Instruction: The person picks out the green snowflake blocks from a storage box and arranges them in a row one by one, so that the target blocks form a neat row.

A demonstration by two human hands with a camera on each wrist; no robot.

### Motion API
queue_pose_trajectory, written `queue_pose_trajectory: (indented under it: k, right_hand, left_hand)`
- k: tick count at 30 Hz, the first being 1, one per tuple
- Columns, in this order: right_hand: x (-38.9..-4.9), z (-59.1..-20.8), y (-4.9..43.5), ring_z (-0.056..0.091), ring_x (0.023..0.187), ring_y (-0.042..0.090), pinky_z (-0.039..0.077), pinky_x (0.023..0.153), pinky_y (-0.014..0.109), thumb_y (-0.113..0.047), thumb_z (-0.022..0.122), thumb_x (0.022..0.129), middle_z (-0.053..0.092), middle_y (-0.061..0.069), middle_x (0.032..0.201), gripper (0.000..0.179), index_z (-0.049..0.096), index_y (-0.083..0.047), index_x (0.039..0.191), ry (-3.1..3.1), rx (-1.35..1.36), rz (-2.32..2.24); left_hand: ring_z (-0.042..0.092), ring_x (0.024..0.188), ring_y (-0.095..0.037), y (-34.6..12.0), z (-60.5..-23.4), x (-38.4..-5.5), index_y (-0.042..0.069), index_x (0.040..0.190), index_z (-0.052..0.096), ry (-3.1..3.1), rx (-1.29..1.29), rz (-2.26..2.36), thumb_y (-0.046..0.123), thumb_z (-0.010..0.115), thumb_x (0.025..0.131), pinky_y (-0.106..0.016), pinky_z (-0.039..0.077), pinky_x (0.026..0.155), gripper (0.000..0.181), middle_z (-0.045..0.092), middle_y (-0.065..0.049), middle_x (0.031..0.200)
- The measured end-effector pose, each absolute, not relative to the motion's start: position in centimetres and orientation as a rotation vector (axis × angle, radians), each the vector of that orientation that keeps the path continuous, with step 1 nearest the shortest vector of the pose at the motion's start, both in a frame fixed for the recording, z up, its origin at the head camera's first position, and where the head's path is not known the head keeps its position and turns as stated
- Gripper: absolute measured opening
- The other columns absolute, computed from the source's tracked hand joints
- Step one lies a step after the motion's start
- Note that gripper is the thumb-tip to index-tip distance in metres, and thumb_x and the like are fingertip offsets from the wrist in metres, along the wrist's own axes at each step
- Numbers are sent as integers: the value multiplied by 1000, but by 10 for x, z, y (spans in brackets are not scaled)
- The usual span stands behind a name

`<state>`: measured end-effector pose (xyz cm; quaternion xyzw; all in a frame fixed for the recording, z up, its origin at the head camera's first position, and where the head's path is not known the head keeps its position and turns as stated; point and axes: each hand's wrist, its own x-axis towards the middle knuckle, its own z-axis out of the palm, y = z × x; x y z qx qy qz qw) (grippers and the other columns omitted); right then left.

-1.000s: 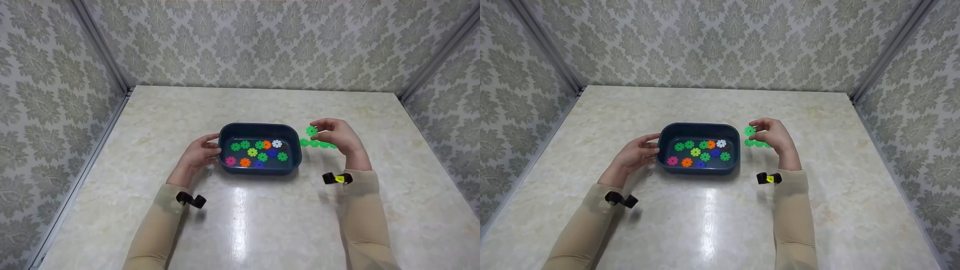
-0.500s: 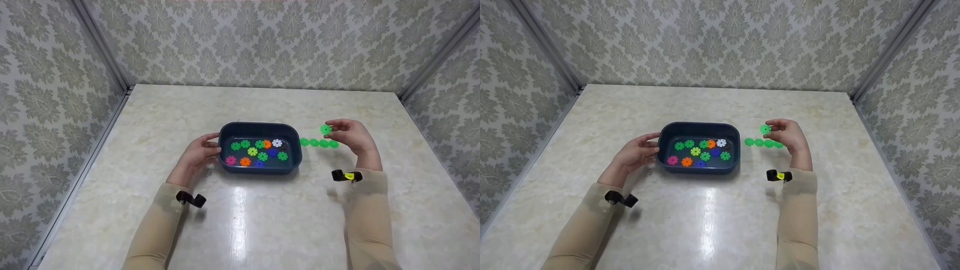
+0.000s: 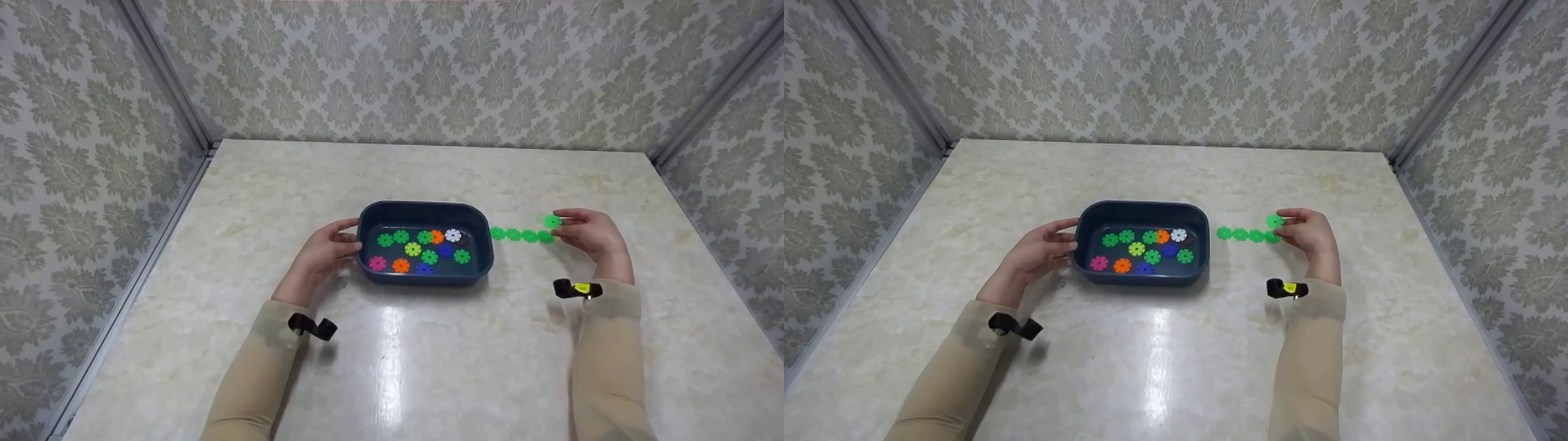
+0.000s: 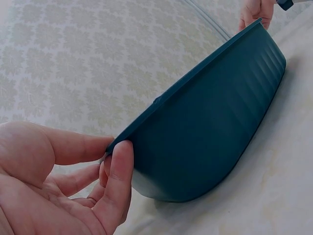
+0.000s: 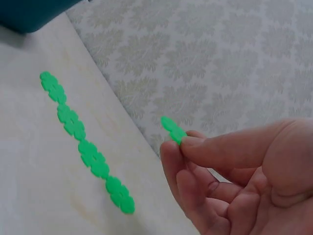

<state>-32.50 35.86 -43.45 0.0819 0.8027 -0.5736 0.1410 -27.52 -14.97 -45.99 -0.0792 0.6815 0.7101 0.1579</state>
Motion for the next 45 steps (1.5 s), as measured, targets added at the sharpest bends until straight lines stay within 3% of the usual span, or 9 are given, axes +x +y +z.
queue_pose_trajectory:
  k: [6, 16, 27, 39, 42, 45]
  right_hand:
    - [-324, -445, 369, 65, 90, -5, 54, 94, 19, -9, 67, 99, 59, -9, 114, 64, 41, -5, 157, 2364, 366, -1608]
    - [-327, -458, 368, 67, 81, 1, 57, 84, 19, -1, 62, 98, 59, 7, 126, 58, 46, -4, 153, 2396, 584, -1560]
    - [-327, -459, 366, 66, 73, 1, 58, 77, 19, 0, 68, 93, 63, -7, 93, 57, 52, 1, 148, 2485, 610, -1484]
    - [-330, -458, 368, 65, 66, -3, 56, 70, 17, -5, 70, 92, 62, -14, 75, 52, 57, 5, 141, 2548, 604, -1361]
    - [-329, -458, 367, 64, 67, -2, 56, 70, 17, -7, 69, 94, 64, -10, 80, 50, 57, 6, 141, 2561, 593, -1348]
    - [-328, -458, 366, 64, 69, -1, 55, 71, 17, -9, 67, 95, 67, 1, 99, 49, 57, 3, 142, 2565, 612, -1335]
  left_hand:
    - [62, 80, -12, -150, -459, -274, 9, 153, 45, 1929, -180, 2067, -6, 64, 96, -26, 57, 67, 63, 55, -4, 106]
    - [62, 80, -12, -149, -460, -275, 12, 153, 47, 1919, -214, 2063, -5, 65, 95, -28, 58, 69, 63, 56, -4, 107]
    - [61, 83, -13, -149, -458, -275, 14, 152, 48, 1938, -224, 2038, -3, 65, 96, -29, 58, 70, 61, 56, -4, 108]
    - [61, 84, -14, -149, -458, -273, 15, 153, 48, 1948, -229, 2026, -1, 66, 96, -27, 57, 69, 61, 57, -5, 110]
    - [61, 85, -14, -149, -457, -274, 16, 152, 49, 1939, -244, 2032, -1, 66, 96, -28, 57, 70, 61, 57, -5, 111]
    - [61, 85, -15, -149, -458, -275, 16, 151, 50, 1937, -261, 2033, -1, 66, 96, -28, 57, 70, 60, 58, -5, 111]
